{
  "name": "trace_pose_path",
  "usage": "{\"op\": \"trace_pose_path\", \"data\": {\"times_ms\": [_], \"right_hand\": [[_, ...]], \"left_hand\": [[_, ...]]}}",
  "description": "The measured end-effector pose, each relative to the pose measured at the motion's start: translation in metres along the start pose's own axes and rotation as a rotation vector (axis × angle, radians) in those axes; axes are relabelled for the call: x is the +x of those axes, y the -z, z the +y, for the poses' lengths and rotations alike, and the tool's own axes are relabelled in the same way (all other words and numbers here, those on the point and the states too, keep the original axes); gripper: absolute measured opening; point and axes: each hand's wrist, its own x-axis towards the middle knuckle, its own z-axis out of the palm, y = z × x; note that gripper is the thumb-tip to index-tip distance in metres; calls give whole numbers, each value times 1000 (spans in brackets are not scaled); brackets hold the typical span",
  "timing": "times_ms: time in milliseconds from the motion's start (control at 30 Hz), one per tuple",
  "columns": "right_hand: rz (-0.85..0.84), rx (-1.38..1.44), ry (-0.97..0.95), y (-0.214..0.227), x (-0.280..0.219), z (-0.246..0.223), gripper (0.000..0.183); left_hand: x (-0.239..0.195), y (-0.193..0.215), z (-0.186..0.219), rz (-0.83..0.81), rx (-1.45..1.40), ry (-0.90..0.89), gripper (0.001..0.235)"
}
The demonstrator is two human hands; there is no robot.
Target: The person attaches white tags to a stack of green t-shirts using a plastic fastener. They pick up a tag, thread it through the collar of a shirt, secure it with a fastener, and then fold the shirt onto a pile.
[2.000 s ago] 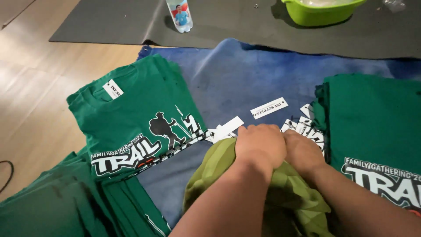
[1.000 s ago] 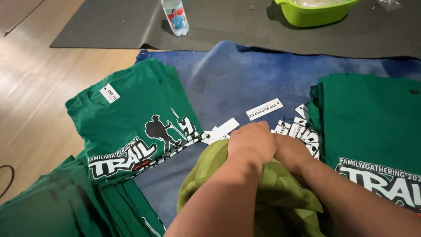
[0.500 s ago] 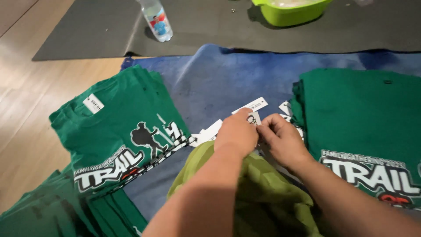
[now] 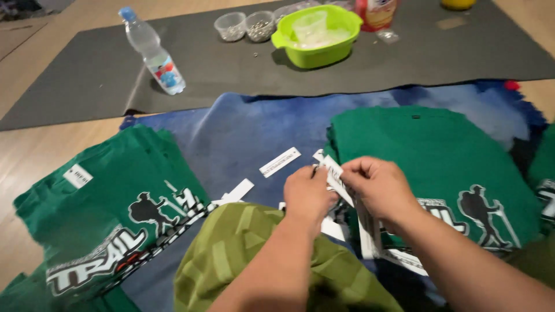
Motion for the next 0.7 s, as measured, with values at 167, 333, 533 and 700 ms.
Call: {"op": "trace_pose_path", "data": {"times_ms": [167,333,533,700], "right_hand": [[49,-98,-124,22,-16,30,8],[67,-64,-174,23,-27,32,8],[31,147,-187,21,-38,10,17],[-25,225,-195,22,-42,8,21]], "left_hand": [[-7,4,-5,-66,108,85,35],[-12,10,-4,-95,115,88,38],[-12,16,-5,-137,190,82,88],[-11,14,-11,-160,42,66,53]]}}
